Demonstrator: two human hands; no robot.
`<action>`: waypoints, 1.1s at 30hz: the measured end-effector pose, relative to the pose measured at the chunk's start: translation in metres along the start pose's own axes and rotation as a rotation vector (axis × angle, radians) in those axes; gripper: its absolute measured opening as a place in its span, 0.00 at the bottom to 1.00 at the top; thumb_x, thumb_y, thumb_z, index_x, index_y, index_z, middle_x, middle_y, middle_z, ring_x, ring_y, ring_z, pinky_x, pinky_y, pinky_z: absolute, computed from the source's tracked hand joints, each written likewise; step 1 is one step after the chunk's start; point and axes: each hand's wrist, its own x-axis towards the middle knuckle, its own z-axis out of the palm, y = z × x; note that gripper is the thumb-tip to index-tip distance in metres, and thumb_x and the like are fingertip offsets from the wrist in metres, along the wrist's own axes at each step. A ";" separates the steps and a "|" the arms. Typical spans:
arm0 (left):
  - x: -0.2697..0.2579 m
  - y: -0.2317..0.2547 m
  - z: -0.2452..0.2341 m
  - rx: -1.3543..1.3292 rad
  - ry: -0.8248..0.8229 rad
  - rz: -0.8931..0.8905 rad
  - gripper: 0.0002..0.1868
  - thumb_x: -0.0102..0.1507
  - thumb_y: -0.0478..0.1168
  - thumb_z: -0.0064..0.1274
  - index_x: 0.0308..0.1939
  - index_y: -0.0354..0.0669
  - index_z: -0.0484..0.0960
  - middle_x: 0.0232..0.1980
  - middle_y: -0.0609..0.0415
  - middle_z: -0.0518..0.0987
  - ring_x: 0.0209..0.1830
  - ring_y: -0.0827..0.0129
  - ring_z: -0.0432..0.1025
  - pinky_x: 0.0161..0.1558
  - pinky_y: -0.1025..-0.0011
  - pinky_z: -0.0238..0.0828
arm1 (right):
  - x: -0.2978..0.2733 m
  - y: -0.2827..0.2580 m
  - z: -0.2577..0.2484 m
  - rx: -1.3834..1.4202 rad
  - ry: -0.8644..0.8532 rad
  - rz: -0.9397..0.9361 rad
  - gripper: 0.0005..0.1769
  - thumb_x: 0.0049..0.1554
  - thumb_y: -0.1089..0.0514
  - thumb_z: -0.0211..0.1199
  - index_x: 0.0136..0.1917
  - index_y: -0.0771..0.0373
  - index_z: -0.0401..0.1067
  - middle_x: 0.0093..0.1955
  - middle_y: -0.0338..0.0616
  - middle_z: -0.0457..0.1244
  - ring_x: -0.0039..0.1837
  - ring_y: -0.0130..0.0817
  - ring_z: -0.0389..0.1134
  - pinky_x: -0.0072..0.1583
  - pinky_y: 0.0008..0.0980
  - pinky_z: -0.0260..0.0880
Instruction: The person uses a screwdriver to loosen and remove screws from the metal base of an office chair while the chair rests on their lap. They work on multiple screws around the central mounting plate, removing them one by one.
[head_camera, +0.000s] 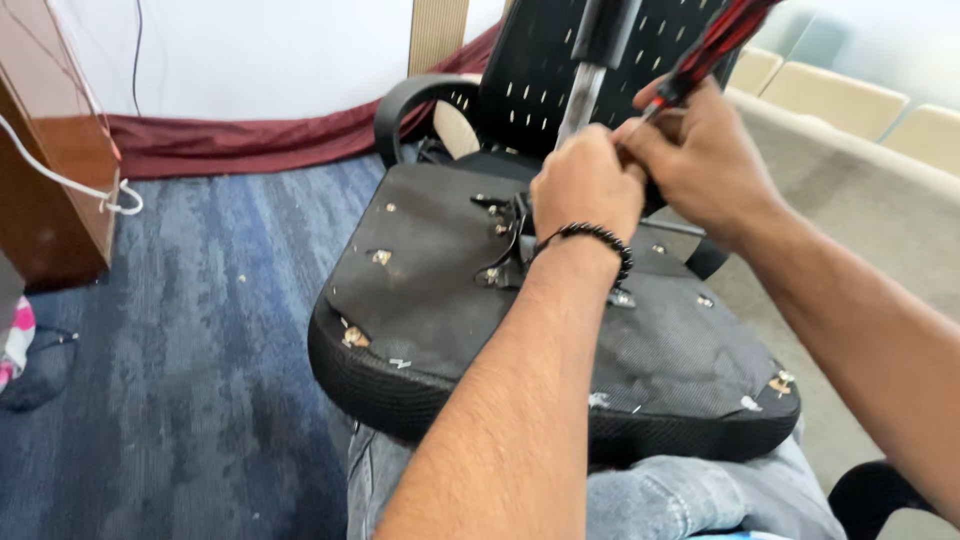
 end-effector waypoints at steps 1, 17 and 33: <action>0.003 0.000 0.002 -0.063 0.014 -0.005 0.17 0.61 0.49 0.57 0.51 0.48 0.82 0.45 0.44 0.85 0.50 0.47 0.79 0.53 0.52 0.74 | 0.002 -0.004 -0.001 -0.018 0.000 0.039 0.17 0.65 0.62 0.61 0.63 0.65 0.60 0.50 0.50 0.70 0.53 0.33 0.73 0.54 0.31 0.74; -0.020 -0.007 0.006 -0.163 0.238 0.067 0.12 0.70 0.50 0.49 0.50 0.54 0.84 0.40 0.49 0.85 0.41 0.50 0.80 0.42 0.55 0.77 | -0.014 -0.077 -0.011 -0.065 0.267 -0.193 0.23 0.68 0.49 0.61 0.65 0.68 0.62 0.57 0.47 0.65 0.60 0.33 0.71 0.61 0.32 0.76; -0.029 -0.007 0.003 -0.177 0.252 0.096 0.12 0.68 0.48 0.53 0.45 0.46 0.84 0.43 0.49 0.83 0.44 0.52 0.79 0.46 0.57 0.76 | 0.031 -0.048 -0.013 0.820 0.249 -0.041 0.22 0.62 0.43 0.60 0.35 0.55 0.57 0.26 0.35 0.49 0.28 0.28 0.49 0.34 0.35 0.57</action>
